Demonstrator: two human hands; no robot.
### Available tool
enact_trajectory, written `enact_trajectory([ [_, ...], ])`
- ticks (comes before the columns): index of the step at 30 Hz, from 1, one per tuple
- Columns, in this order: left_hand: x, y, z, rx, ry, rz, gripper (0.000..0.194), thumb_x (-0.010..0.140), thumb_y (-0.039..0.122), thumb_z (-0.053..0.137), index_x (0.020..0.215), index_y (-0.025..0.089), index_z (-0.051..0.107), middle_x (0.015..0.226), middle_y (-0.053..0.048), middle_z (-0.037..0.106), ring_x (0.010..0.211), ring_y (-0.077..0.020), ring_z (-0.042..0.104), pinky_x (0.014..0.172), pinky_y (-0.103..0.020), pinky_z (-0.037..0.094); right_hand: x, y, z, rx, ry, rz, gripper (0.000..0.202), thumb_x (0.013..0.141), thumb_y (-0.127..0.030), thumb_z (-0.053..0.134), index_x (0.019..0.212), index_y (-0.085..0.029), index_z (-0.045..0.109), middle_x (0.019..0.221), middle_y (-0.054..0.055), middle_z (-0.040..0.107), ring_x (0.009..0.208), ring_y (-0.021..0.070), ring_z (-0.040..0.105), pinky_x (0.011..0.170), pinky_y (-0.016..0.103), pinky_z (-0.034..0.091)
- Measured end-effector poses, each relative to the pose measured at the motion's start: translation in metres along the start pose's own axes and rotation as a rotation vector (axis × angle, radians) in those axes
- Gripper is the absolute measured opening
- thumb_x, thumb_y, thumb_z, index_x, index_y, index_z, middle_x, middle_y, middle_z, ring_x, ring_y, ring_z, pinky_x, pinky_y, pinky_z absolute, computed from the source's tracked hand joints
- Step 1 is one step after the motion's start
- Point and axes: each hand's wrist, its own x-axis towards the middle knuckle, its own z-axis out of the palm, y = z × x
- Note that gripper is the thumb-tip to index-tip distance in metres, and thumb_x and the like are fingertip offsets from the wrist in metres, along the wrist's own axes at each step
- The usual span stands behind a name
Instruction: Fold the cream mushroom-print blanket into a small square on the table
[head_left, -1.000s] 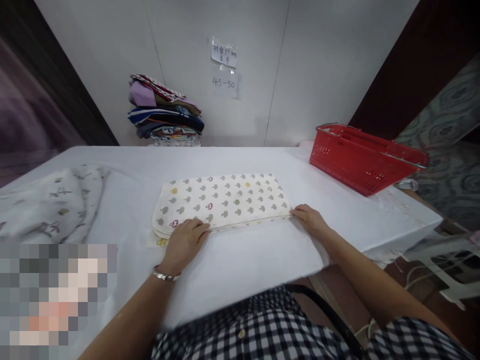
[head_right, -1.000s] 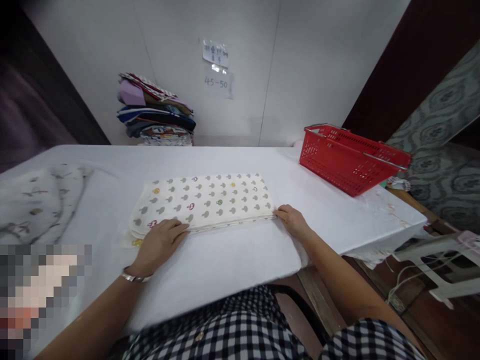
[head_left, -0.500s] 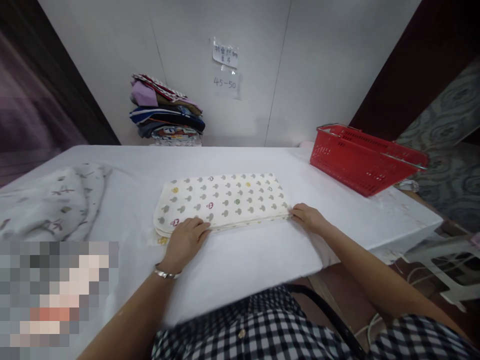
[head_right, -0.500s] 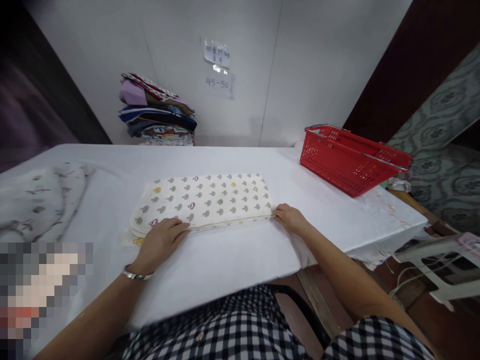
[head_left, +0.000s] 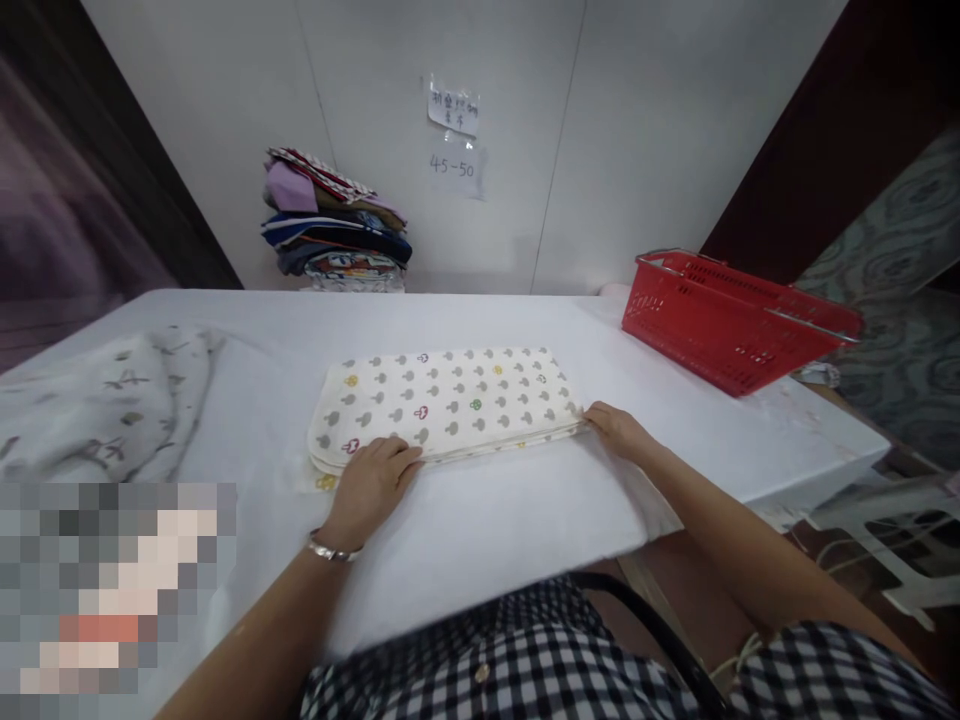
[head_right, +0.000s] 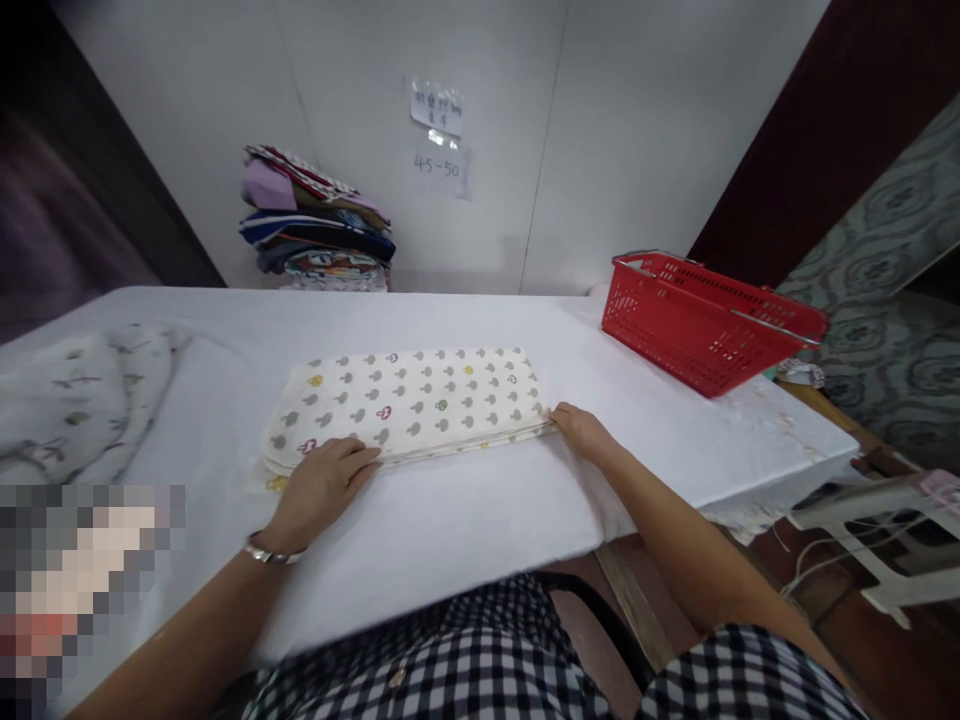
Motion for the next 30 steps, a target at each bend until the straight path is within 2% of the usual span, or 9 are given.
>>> enact_trajectory([
  [4, 0.001, 0.000, -0.001, -0.045, 0.013, 0.002, 0.031, 0.090, 0.036, 0.038, 0.097, 0.021, 0.065, 0.093, -0.007, 0.061, 0.086, -0.0206, 0.054, 0.076, -0.037, 0.044, -0.001, -0.002, -0.012, 0.038, -0.080, 0.006, 0.025, 0.090, -0.021, 0.038, 0.089, -0.020, 0.063, 0.088, 0.006, 0.060, 0.078, 0.0156, 0.057, 0.070, 0.026, 0.043],
  [8, 0.002, 0.002, -0.004, -0.070, 0.029, -0.001, 0.031, 0.090, 0.035, 0.038, 0.095, 0.021, 0.065, 0.090, -0.006, 0.062, 0.084, -0.0209, 0.053, 0.075, -0.037, 0.045, 0.005, -0.006, -0.025, 0.064, -0.093, 0.029, 0.024, 0.088, -0.020, 0.041, 0.085, -0.020, 0.064, 0.088, 0.006, 0.061, 0.078, 0.0159, 0.058, 0.072, 0.026, 0.044],
  [14, 0.001, 0.001, -0.002, -0.073, 0.018, -0.008, 0.030, 0.089, 0.035, 0.039, 0.096, 0.021, 0.065, 0.092, -0.007, 0.062, 0.086, -0.0209, 0.054, 0.075, -0.036, 0.045, 0.012, -0.011, -0.031, 0.050, -0.222, 0.073, 0.019, 0.082, -0.014, 0.047, 0.078, -0.019, 0.065, 0.084, 0.006, 0.064, 0.076, 0.0166, 0.058, 0.070, 0.026, 0.042],
  [16, 0.001, 0.000, -0.001, -0.072, 0.015, -0.005, 0.030, 0.089, 0.035, 0.038, 0.096, 0.021, 0.065, 0.092, -0.007, 0.062, 0.086, -0.0206, 0.054, 0.075, -0.037, 0.045, 0.012, -0.011, -0.030, -0.044, -0.156, 0.060, 0.022, 0.085, -0.015, 0.043, 0.083, -0.018, 0.064, 0.088, 0.007, 0.063, 0.076, 0.0170, 0.057, 0.067, 0.026, 0.041],
  [19, 0.001, 0.001, -0.001, -0.060, 0.017, 0.003, 0.031, 0.090, 0.035, 0.038, 0.096, 0.021, 0.065, 0.091, -0.007, 0.062, 0.085, -0.0205, 0.054, 0.076, -0.037, 0.045, 0.010, -0.011, -0.024, -0.205, 0.044, 0.085, 0.025, 0.089, -0.016, 0.037, 0.095, -0.017, 0.062, 0.094, 0.010, 0.060, 0.082, 0.0190, 0.055, 0.065, 0.027, 0.038],
  [20, 0.002, 0.001, -0.001, -0.057, 0.019, 0.004, 0.031, 0.090, 0.034, 0.038, 0.096, 0.020, 0.065, 0.091, -0.008, 0.062, 0.085, -0.0206, 0.054, 0.076, -0.038, 0.045, 0.008, -0.011, -0.020, -0.234, 0.067, 0.088, 0.025, 0.089, -0.017, 0.037, 0.095, -0.017, 0.061, 0.094, 0.010, 0.060, 0.083, 0.0192, 0.054, 0.065, 0.026, 0.037],
  [25, 0.001, 0.004, -0.001, -0.046, 0.009, -0.007, 0.030, 0.089, 0.033, 0.039, 0.095, 0.021, 0.065, 0.091, -0.007, 0.062, 0.086, -0.0209, 0.054, 0.076, -0.038, 0.044, -0.004, -0.008, 0.001, -0.226, -0.065, 0.060, 0.023, 0.090, -0.018, 0.037, 0.089, -0.019, 0.060, 0.088, 0.007, 0.059, 0.078, 0.0160, 0.053, 0.061, 0.024, 0.035],
  [30, 0.001, 0.004, -0.001, -0.028, -0.011, 0.000, 0.028, 0.089, 0.031, 0.040, 0.096, 0.020, 0.065, 0.093, -0.006, 0.061, 0.086, -0.0212, 0.053, 0.076, -0.037, 0.043, -0.011, -0.010, 0.000, -0.216, -0.082, 0.053, 0.024, 0.091, -0.020, 0.036, 0.088, -0.018, 0.060, 0.088, 0.007, 0.058, 0.079, 0.0161, 0.054, 0.062, 0.024, 0.036],
])
